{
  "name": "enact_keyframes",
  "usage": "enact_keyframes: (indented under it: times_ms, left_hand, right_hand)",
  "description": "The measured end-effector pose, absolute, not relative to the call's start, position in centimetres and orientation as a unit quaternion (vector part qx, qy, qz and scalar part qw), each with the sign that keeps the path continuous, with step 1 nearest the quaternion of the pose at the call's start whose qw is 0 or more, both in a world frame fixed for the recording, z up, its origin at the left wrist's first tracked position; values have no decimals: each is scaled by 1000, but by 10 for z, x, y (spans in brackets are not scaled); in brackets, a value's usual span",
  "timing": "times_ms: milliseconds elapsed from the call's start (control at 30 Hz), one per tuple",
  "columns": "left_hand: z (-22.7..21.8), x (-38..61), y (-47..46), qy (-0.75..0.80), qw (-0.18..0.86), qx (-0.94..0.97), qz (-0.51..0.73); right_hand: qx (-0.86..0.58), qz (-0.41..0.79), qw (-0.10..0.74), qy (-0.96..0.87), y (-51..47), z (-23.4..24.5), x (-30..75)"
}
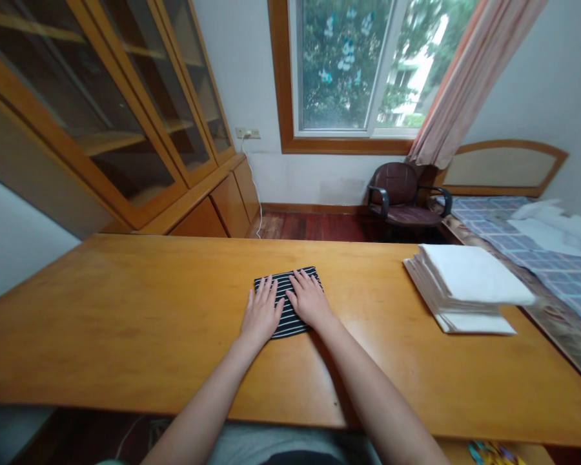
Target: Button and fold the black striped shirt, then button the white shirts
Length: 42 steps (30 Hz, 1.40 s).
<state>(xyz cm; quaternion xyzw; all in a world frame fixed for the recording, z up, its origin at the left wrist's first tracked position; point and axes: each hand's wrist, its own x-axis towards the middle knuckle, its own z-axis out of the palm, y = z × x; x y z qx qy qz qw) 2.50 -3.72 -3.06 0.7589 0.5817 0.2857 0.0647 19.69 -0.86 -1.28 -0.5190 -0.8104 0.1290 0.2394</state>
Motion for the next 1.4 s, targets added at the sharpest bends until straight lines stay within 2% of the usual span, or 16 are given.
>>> enact_keyframes:
  times_ms: [167,367,533,667,867,967,1200,1400]
  left_hand:
    - [-40,12,-41,594,75,745,294]
    - [-40,-4,-43,652,76,724,214]
    - [-44,-20,-39,668,122,683,271]
    - [-38,-30,-37,646,208,646,349]
    - [-18,-28,-33,619,442,487,429]
    - [-7,-25,-33,589,521,419,454]
    - [9,-27,-39,583,584,330,458]
    - [13,-19,-40,511,649,316,468]
  right_hand:
    - [-557,132,230,-787,-10,-21,211]
    - [-601,157,183,-762,-15,-27,238]
    - [-624,174,224,-728,-22,-35,258]
    - [-618,199,281,-707,-26,-34,266]
    - [-618,270,318,-666,-26,-24,266]
    - [-624,294,335,-642,-26,-20,263]
    - [-613,399,342,-590,-29,-12,260]
    - [-550,511,420,-510,-39,-7,252]
